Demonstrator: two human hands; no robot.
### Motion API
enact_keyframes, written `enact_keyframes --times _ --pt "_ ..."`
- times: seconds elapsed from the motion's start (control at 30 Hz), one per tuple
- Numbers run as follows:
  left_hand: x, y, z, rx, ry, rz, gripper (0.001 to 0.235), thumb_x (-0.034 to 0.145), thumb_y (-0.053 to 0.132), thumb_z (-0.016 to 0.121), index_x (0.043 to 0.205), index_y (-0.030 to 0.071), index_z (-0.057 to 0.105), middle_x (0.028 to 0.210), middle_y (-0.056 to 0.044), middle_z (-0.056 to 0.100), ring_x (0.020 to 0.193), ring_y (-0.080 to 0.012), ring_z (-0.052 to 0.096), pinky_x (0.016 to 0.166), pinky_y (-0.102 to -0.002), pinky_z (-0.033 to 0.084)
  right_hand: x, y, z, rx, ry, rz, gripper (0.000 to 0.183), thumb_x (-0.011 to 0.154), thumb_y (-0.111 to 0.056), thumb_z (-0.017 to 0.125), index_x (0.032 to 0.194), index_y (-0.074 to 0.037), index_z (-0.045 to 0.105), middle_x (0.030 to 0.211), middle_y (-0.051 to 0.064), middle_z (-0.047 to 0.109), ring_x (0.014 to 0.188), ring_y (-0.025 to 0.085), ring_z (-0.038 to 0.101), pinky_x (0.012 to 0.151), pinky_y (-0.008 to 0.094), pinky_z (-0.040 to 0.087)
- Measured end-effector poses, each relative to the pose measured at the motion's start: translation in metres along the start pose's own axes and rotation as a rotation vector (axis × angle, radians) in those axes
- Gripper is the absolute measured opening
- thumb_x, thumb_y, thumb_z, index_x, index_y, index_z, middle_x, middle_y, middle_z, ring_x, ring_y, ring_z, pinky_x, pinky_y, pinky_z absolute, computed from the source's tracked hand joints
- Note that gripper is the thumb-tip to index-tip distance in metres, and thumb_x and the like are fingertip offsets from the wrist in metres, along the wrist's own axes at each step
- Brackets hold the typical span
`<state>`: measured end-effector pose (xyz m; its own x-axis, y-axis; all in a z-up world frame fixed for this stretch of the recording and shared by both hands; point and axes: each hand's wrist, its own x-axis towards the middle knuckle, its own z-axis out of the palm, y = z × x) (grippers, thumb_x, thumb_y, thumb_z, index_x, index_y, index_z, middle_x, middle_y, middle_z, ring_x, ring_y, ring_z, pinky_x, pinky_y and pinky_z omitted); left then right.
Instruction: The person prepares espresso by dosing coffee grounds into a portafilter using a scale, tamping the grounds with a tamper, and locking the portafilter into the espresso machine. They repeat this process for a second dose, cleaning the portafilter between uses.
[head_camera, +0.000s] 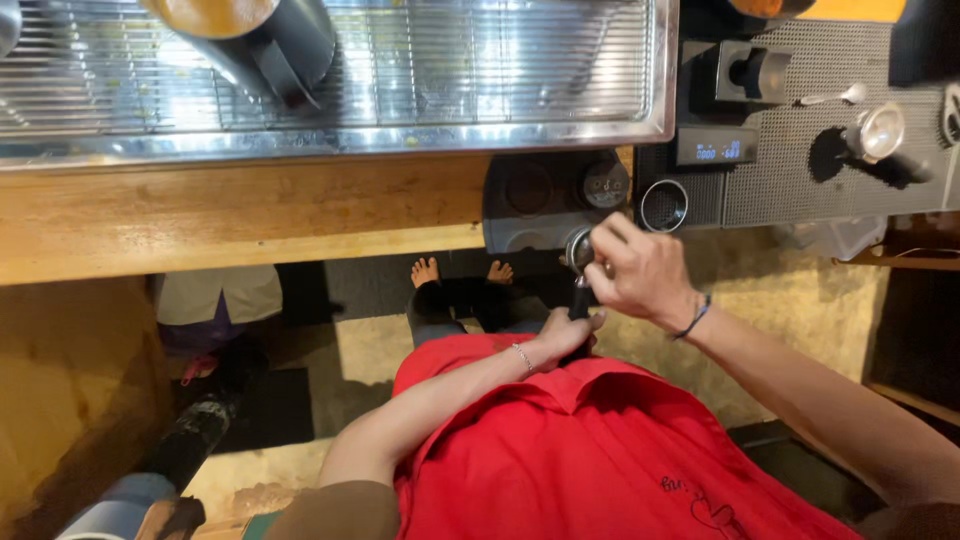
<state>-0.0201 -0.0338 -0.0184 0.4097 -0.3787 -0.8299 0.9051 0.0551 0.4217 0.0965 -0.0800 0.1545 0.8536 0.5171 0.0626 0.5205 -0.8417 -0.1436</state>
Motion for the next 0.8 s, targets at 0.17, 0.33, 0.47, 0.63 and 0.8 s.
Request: enact_keyframes --times 0.17,0.33,0.47,0.63,0.8 --pt "-0.011 0.009 -0.003 0.053 -0.028 -0.032 0.029 0.08 0.032 0.068 0.064 0.008 0.062 0.052 -0.005 0.058 0.051 -0.0155 0.061 0.05 -0.026 0.049 -0.003 0.011 0.018 -0.027 0.014 -0.007 0.018 0.065 -0.022 0.058 0.062 -0.022 0.04 0.073 -0.005 0.05 0.041 0.023 0.054 0.045 0.03 0.047" --pt "-0.005 0.002 -0.001 0.146 -0.037 -0.081 0.028 0.078 0.035 0.068 0.063 0.011 0.067 0.057 -0.004 0.062 0.058 -0.0161 0.064 0.055 -0.027 0.051 -0.005 0.013 0.021 -0.095 0.053 -0.067 0.018 0.066 -0.024 0.057 0.06 -0.025 0.04 0.076 -0.009 0.052 0.037 0.018 0.051 0.045 0.025 0.046" --pt "0.001 -0.002 -0.003 0.096 -0.054 -0.065 0.027 0.078 0.033 0.068 0.066 0.009 0.066 0.055 -0.004 0.061 0.054 -0.0157 0.063 0.053 -0.026 0.051 -0.002 0.012 0.014 0.013 0.02 -0.043 0.017 0.066 -0.023 0.059 0.063 -0.022 0.043 0.074 -0.005 0.05 0.042 0.022 0.054 0.045 0.029 0.047" --pt "0.013 -0.004 0.0 0.001 -0.067 -0.047 0.026 0.08 0.031 0.068 0.072 0.006 0.063 0.055 -0.006 0.06 0.048 -0.0151 0.062 0.048 -0.025 0.05 0.01 0.002 -0.028 0.104 -0.016 0.012 0.015 0.07 -0.022 0.066 0.073 -0.019 0.052 0.089 -0.001 0.052 0.06 0.028 0.062 0.053 0.035 0.051" --pt "0.002 0.0 -0.002 -0.102 -0.079 -0.024 0.029 0.084 0.024 0.065 0.084 -0.003 0.058 0.058 -0.01 0.058 0.048 -0.0171 0.061 0.044 -0.024 0.05 0.049 -0.01 -0.028 0.24 0.047 -0.283 0.024 0.085 -0.005 0.061 0.109 -0.012 0.06 0.113 0.009 0.056 0.093 0.032 0.06 0.078 0.038 0.049"
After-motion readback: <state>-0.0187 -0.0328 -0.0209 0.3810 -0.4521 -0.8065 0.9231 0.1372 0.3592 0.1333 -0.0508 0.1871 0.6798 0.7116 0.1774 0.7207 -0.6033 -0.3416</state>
